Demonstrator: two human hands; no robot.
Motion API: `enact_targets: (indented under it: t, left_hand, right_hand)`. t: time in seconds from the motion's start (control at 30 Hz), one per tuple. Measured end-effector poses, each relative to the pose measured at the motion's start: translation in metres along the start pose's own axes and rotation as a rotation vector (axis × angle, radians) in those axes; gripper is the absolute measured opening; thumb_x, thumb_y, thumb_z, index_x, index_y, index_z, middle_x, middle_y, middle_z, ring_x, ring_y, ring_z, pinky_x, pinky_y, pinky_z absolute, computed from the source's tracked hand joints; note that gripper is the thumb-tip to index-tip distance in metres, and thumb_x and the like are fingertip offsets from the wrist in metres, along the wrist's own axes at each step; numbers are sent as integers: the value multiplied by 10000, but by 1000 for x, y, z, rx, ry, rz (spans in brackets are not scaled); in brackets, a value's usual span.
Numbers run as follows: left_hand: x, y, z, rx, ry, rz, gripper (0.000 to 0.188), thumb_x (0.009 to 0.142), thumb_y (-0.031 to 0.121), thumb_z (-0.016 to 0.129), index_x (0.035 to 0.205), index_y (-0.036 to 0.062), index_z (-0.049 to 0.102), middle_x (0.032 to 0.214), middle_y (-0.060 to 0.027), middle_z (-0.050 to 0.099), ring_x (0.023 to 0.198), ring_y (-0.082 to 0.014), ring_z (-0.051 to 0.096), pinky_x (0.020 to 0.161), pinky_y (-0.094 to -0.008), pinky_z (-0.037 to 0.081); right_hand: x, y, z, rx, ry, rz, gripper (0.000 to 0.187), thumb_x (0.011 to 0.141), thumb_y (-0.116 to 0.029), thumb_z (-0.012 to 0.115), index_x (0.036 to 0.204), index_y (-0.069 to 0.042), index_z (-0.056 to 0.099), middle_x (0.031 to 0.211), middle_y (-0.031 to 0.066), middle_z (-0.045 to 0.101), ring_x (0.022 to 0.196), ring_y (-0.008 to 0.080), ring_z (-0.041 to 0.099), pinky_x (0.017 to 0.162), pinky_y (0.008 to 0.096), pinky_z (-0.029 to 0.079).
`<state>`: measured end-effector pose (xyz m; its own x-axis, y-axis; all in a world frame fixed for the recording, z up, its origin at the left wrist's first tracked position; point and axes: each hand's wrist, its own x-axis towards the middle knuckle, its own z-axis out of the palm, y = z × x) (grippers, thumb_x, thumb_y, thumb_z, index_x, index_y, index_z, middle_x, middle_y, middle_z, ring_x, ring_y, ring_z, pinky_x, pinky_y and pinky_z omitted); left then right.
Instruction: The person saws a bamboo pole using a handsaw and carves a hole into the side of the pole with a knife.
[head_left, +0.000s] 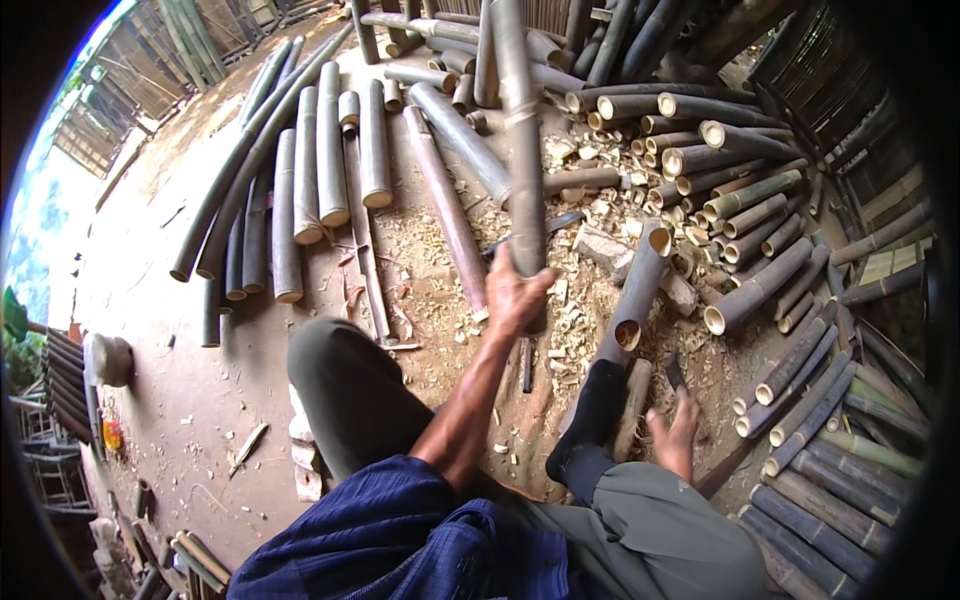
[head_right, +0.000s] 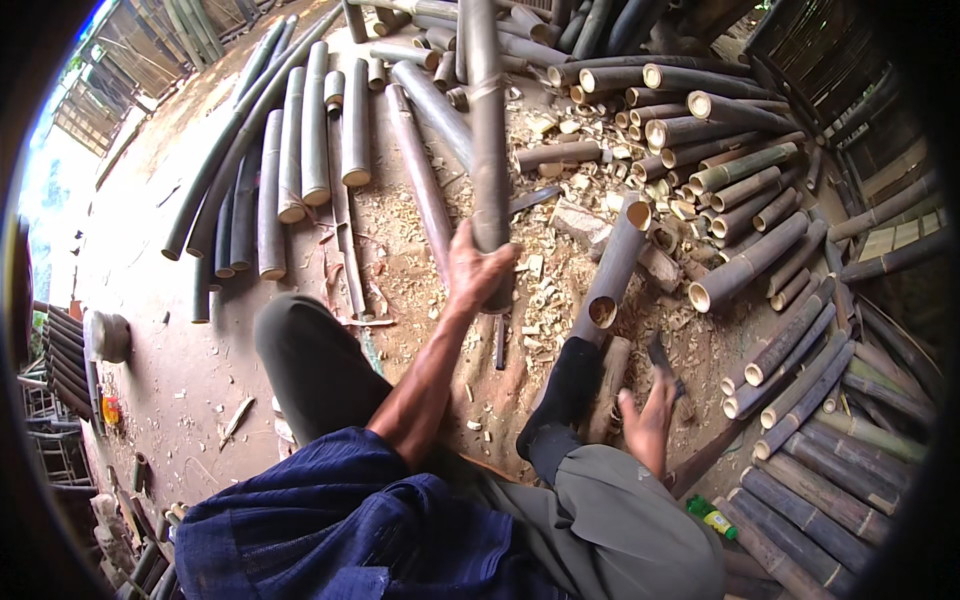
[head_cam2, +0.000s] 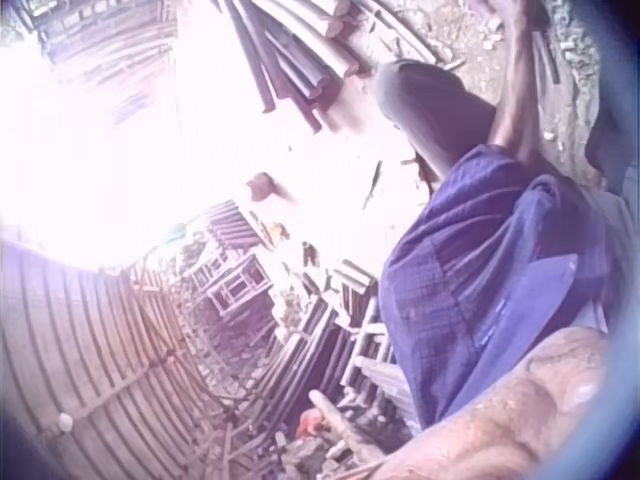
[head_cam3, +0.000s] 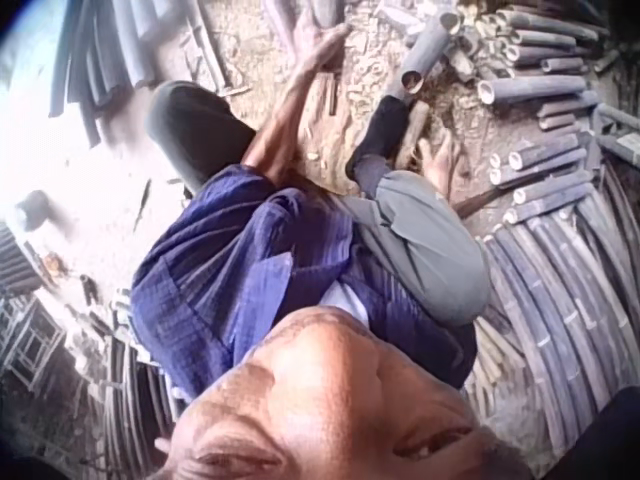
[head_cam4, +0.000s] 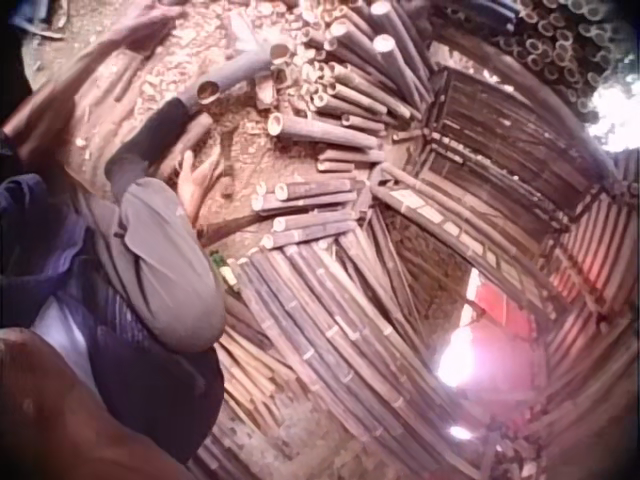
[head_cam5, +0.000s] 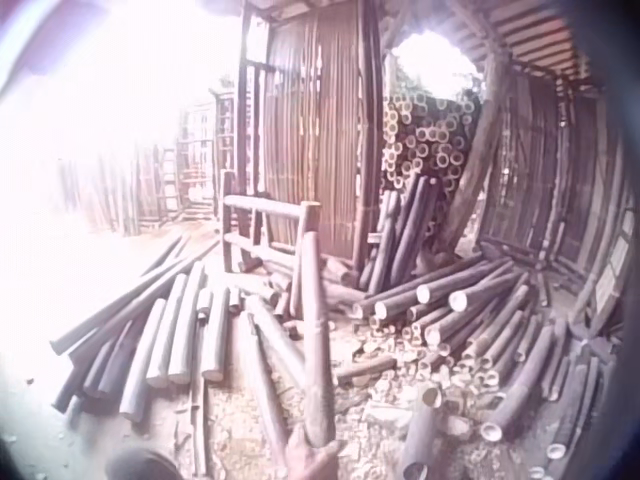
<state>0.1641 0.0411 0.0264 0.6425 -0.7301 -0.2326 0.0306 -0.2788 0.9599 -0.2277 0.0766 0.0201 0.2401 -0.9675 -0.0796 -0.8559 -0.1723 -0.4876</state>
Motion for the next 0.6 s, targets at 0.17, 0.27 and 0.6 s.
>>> enact_targets:
  t: [0.17,0.27,0.6]
  left_hand:
    - [26,-76,-73,230,235,54,636,709,326,909,1107,-57,595,960,-194,730,751,-290,700,704,-414,591]
    - [51,-123,-128,363,339,-96,703,683,389,927,1118,-79,632,1047,-261,728,889,-361,722,813,-478,583]
    - [35,-79,-72,877,265,110,1245,699,500,938,1636,145,197,1642,-229,289,1514,-433,296,1222,-621,315]
  right_hand:
    - [-91,65,72,41,-180,372,878,828,-343,787,1545,-8,408,1463,333,445,1371,507,442,1162,541,361]
    - [-86,44,88,8,-199,395,871,828,-345,787,1539,-11,412,1455,327,451,1363,504,449,1154,542,368]
    - [-88,38,103,-21,-180,506,847,828,-353,788,1517,-19,426,1427,308,474,1337,496,471,1125,546,390]
